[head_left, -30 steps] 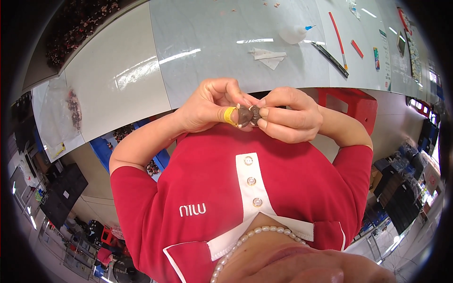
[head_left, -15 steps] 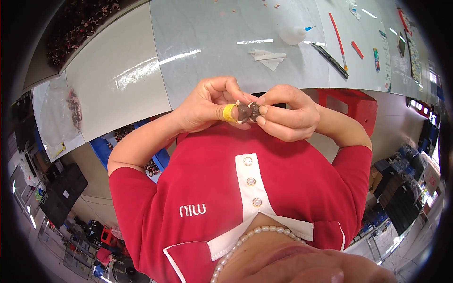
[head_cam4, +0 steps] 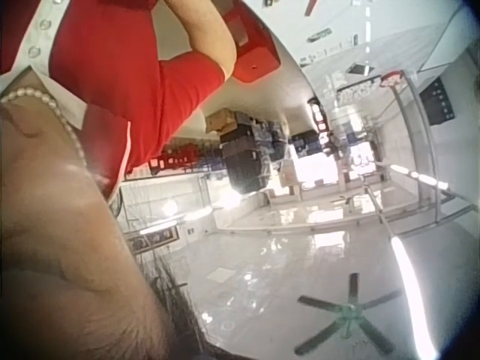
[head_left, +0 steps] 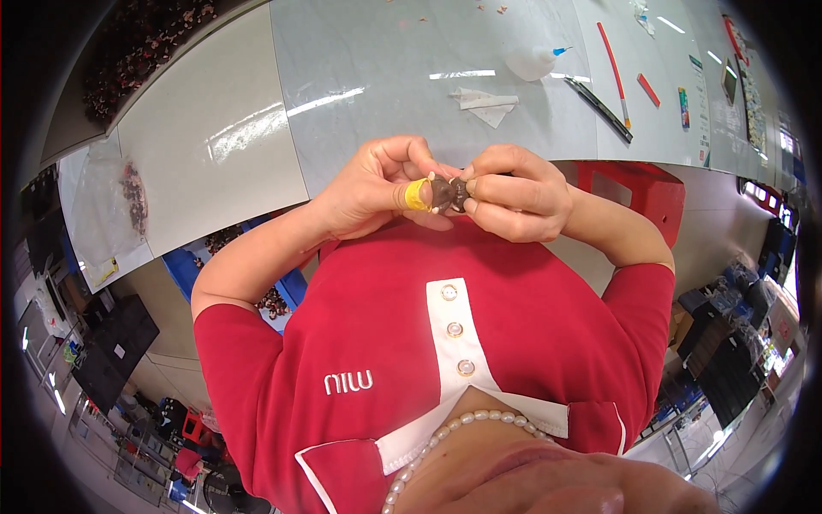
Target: The person assembles a plastic toy figure by joining its plastic components with glue from a bottle.
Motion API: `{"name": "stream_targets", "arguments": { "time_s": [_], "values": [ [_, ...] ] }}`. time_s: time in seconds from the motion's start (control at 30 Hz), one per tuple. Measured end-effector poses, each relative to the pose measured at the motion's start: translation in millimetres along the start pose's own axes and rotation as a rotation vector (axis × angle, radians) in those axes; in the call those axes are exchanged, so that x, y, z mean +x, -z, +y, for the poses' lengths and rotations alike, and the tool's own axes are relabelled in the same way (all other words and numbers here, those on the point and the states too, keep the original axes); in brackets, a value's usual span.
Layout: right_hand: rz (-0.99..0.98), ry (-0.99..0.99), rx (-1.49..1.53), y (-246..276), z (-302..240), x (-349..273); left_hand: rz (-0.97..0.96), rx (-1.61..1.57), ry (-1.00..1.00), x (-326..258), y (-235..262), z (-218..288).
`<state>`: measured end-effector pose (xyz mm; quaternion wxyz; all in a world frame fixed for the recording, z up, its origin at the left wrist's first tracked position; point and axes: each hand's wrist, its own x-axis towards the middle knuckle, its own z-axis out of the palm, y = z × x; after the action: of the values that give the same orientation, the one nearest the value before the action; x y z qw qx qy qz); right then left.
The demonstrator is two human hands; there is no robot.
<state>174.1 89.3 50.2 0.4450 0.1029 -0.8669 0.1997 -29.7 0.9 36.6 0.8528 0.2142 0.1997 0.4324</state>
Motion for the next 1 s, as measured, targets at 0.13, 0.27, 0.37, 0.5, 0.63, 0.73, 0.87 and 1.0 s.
{"name": "stream_targets", "arguments": {
  "time_s": [0.13,0.27,0.37,0.5,0.63,0.73,0.87,1.0],
  "values": [
    [0.019,-0.007,-0.007,1.4,0.0,2.2,0.055,-0.037,0.069,0.6,-10.4,6.4],
    [-0.001,-0.025,-0.028,3.0,-0.3,0.6,0.064,-0.055,0.079,0.5,-10.6,6.5],
    [0.04,-0.037,-0.028,-2.4,0.5,1.3,0.066,-0.057,0.082,-0.3,-8.1,4.8],
    [0.081,-0.051,-0.019,-4.3,0.9,1.0,0.071,-0.061,0.095,-0.8,-8.1,5.4],
    [0.074,-0.069,0.01,-5.0,1.4,-0.6,0.027,-0.097,0.086,-1.4,-1.2,2.6],
    [0.071,-0.067,0.003,-5.6,1.9,-1.0,0.031,-0.111,0.09,-1.4,-0.4,2.2],
    [0.062,-0.081,0.01,-5.4,1.6,-1.0,0.035,-0.139,0.094,-1.1,0.4,2.1],
    [0.062,-0.087,0.011,-6.0,1.7,-0.6,0.021,-0.146,0.093,-1.2,2.2,1.7]
  ]
}}
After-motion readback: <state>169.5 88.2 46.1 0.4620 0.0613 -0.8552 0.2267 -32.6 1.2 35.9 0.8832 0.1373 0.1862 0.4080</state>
